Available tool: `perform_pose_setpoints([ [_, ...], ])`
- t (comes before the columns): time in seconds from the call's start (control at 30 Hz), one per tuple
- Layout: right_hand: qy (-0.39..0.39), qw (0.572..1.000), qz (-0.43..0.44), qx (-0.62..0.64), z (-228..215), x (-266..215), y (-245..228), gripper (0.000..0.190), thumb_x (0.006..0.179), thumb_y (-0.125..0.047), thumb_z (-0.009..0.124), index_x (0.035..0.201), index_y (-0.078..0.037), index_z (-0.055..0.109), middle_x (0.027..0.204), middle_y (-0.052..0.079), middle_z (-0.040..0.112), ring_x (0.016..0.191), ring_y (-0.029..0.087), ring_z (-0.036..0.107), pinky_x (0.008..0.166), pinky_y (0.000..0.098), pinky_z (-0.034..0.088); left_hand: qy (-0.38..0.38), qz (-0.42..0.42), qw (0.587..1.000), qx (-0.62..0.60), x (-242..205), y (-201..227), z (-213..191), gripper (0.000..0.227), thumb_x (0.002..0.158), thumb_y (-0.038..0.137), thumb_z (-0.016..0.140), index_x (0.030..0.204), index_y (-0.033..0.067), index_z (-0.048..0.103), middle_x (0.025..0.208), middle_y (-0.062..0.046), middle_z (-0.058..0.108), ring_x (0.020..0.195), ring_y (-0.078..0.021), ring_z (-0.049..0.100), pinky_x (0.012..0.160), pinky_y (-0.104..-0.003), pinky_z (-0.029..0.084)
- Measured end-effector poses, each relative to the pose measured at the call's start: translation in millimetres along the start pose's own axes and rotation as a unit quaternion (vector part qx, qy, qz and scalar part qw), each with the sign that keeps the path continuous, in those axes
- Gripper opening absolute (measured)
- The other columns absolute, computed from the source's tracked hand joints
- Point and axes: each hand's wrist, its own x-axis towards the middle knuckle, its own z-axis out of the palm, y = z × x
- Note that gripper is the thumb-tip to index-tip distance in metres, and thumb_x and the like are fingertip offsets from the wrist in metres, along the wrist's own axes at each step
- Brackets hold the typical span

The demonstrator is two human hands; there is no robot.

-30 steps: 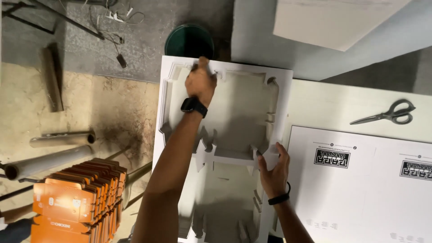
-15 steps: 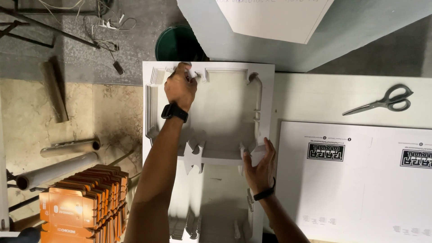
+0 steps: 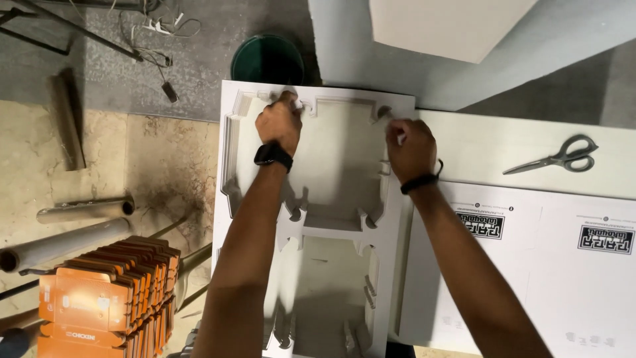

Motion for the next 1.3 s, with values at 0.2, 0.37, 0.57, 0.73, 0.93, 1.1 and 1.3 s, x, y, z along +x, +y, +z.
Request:
perform_pose_setpoints([
  [0.2, -0.162, 0.972, 0.008, -0.171, 14, 52, -38, 0.022, 0.097, -0.039, 0.071, 0.097, -0.019, 0.062, 0.079, 0.003, 0.063, 0.078, 0.029, 0.071, 0.065, 0.0475, 0.059, -0.025, -0.001, 0.999, -0.023, 0, 9, -9, 0.022, 0.091, 0.029, 0.074, 0.112, 0.0288, 0.066, 0.087, -0.006, 0.076, 0.086, -0.0340, 0.077, 0.080, -0.047, 0.062],
  [0.37, -0.227, 0.953, 0.059, -0.190, 14, 69, -46, 0.025, 0.098, -0.036, 0.065, 0.108, -0.016, 0.055, 0.083, 0.012, 0.071, 0.086, 0.039, 0.074, 0.075, 0.0569, 0.058, -0.036, -0.007, 0.998, -0.042, 8, 9, 7, 0.021, 0.087, 0.025, 0.075, 0.107, 0.0270, 0.068, 0.083, -0.005, 0.076, 0.083, -0.0331, 0.078, 0.077, -0.046, 0.063],
  [0.57, -0.156, 0.953, -0.023, -0.257, 5, 69, -41, 0.015, 0.092, -0.026, 0.063, 0.097, -0.014, 0.056, 0.073, 0.016, 0.071, 0.072, 0.042, 0.074, 0.065, 0.0543, 0.060, -0.031, 0.003, 0.997, -0.064, 5, 15, 3, 0.015, 0.089, 0.019, 0.071, 0.102, 0.0230, 0.067, 0.080, -0.006, 0.075, 0.080, -0.0347, 0.077, 0.073, -0.047, 0.064],
  [0.73, -0.097, 0.953, -0.094, -0.272, -15, 67, -73, 0.019, 0.090, -0.018, 0.067, 0.107, -0.012, 0.059, 0.074, 0.013, 0.072, 0.067, 0.035, 0.074, 0.060, 0.0472, 0.061, 0.005, 0.009, 0.997, -0.080, -3, 18, -1, 0.007, 0.095, 0.020, 0.065, 0.102, 0.0213, 0.067, 0.078, -0.007, 0.075, 0.077, -0.0340, 0.078, 0.071, -0.046, 0.064],
  [0.93, -0.049, 0.946, -0.069, -0.314, -16, 56, -53, 0.037, 0.076, -0.035, 0.091, 0.101, -0.018, 0.070, 0.091, 0.005, 0.058, 0.083, 0.031, 0.068, 0.063, 0.0456, 0.061, 0.002, 0.029, 0.996, -0.088, 2, 15, 10, 0.012, 0.092, 0.013, 0.062, 0.098, 0.0208, 0.068, 0.077, -0.006, 0.074, 0.074, -0.0357, 0.077, 0.067, -0.049, 0.064],
  [1.1, -0.078, 0.970, 0.065, -0.220, -34, 10, -40, 0.040, 0.086, -0.027, 0.086, 0.118, -0.016, 0.064, 0.105, 0.014, 0.055, 0.099, 0.043, 0.065, 0.079, 0.0550, 0.059, 0.027, 0.043, 0.998, -0.046, 2, 14, 19, 0.013, 0.088, 0.010, 0.065, 0.093, 0.0208, 0.069, 0.075, -0.003, 0.073, 0.070, -0.0323, 0.077, 0.063, -0.046, 0.064],
  [1.3, -0.165, 0.944, 0.237, -0.161, -19, 4, -23, 0.053, 0.089, -0.029, 0.076, 0.124, -0.016, 0.039, 0.107, 0.024, 0.070, 0.101, 0.048, 0.071, 0.088, 0.0585, 0.056, 0.029, 0.045, 0.998, -0.042, -2, 18, 5, 0.019, 0.087, 0.012, 0.067, 0.105, 0.0183, 0.067, 0.087, -0.009, 0.071, 0.077, -0.0374, 0.076, 0.068, -0.050, 0.064],
])
